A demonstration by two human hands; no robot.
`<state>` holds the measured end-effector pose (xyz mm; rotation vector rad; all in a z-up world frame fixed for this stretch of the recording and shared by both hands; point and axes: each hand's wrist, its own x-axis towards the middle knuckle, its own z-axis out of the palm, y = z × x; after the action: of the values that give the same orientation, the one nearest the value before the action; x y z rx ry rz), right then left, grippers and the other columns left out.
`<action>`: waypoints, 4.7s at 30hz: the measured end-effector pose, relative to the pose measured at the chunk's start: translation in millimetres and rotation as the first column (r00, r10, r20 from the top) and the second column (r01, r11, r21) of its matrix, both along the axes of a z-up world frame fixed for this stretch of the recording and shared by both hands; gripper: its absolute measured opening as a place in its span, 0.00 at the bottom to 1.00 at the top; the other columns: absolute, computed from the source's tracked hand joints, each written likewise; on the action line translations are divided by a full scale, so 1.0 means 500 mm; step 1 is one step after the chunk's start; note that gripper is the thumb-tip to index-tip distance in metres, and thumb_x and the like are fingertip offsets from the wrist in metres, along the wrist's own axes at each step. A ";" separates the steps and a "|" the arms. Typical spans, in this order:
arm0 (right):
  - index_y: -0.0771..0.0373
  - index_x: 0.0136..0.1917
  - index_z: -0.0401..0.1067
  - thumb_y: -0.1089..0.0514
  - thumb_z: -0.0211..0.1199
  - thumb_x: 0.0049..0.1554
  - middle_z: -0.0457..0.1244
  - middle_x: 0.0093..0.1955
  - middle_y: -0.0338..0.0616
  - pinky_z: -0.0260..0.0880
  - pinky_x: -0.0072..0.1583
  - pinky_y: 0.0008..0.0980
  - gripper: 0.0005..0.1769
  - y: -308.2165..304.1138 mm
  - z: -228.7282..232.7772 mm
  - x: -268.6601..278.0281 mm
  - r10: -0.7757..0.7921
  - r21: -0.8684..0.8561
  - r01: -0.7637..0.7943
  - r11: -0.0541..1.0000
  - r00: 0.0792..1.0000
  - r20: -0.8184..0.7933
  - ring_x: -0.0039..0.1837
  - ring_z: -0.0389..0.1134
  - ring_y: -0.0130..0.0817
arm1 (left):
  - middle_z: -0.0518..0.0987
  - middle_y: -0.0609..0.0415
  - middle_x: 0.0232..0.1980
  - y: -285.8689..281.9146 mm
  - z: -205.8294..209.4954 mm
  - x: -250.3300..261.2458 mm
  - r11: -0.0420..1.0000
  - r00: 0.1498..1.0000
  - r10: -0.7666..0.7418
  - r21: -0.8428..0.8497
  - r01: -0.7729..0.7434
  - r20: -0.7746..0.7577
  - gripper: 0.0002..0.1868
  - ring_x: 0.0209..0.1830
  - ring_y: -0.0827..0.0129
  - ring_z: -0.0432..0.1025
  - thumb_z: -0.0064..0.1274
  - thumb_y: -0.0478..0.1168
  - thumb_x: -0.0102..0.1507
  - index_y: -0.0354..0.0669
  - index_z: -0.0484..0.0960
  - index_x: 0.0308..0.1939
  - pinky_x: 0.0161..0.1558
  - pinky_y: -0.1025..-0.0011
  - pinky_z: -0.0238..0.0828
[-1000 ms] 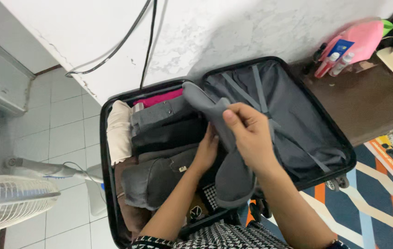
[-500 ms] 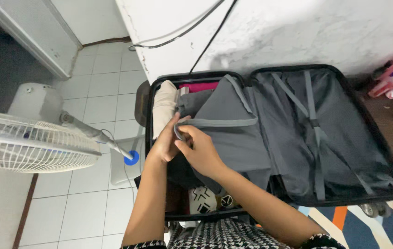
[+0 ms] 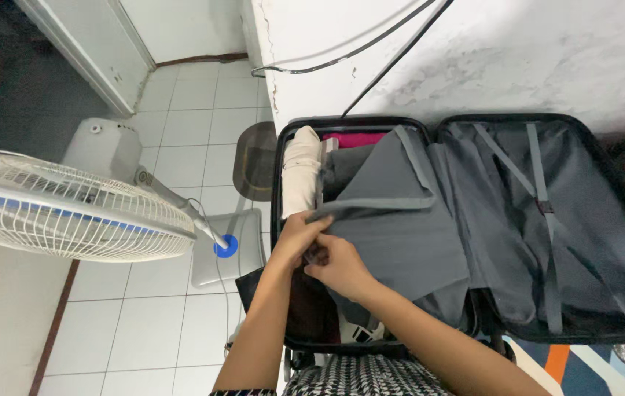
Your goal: The person folds various clothing items on a dresser and places them into an open suitcase. They handle shirts, pants, and other garments one by one, arranging them neatly inside the suitcase.
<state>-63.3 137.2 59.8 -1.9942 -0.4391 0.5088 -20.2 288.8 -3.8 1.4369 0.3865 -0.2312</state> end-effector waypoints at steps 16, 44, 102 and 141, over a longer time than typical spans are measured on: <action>0.60 0.72 0.68 0.73 0.66 0.49 0.64 0.60 0.45 0.74 0.59 0.31 0.37 0.014 0.019 -0.024 0.021 0.283 0.019 0.959 0.990 -0.140 0.55 0.67 0.30 | 0.79 0.41 0.35 0.027 -0.315 0.098 0.770 0.808 0.435 -0.301 -0.563 -0.398 0.28 0.28 0.55 0.72 0.51 0.56 0.68 0.27 0.79 0.44 0.35 0.58 0.71; 0.63 0.44 0.75 0.65 0.70 0.48 0.66 0.44 0.45 0.73 0.47 0.37 0.09 -0.237 -0.007 -0.121 -0.243 -0.115 0.337 0.935 0.841 0.484 0.45 0.71 0.42 | 0.79 0.41 0.54 -0.025 0.117 -0.070 0.579 0.882 0.104 0.693 -0.430 0.461 0.41 0.57 0.45 0.70 0.71 0.53 0.50 0.38 0.73 0.62 0.55 0.54 0.66; 0.64 0.40 0.79 0.46 0.79 0.43 0.63 0.55 0.58 0.69 0.56 0.45 0.22 -0.497 -0.124 -0.090 0.202 -0.726 0.240 0.644 0.862 0.464 0.59 0.63 0.56 | 0.36 0.60 0.85 -0.285 0.061 -0.313 0.164 0.839 -0.543 0.974 0.156 -0.043 0.50 0.85 0.60 0.27 0.65 0.60 0.55 0.78 0.54 0.78 0.73 0.29 0.17; 0.55 0.40 0.69 0.55 0.61 0.52 0.60 0.38 0.33 0.64 0.54 0.36 0.04 -0.313 -0.011 -0.106 0.691 -0.750 -0.338 0.569 -0.298 0.658 0.45 0.63 0.32 | 0.54 0.54 0.84 -0.113 0.024 -0.340 0.389 0.879 -0.225 0.866 -0.315 0.421 0.37 0.84 0.54 0.46 0.58 0.48 0.65 0.60 0.63 0.77 0.77 0.38 0.43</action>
<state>-116.1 -19.5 54.2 -1.9339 -2.4982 -0.6001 -190.2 232.4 8.0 2.5460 0.1017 0.5215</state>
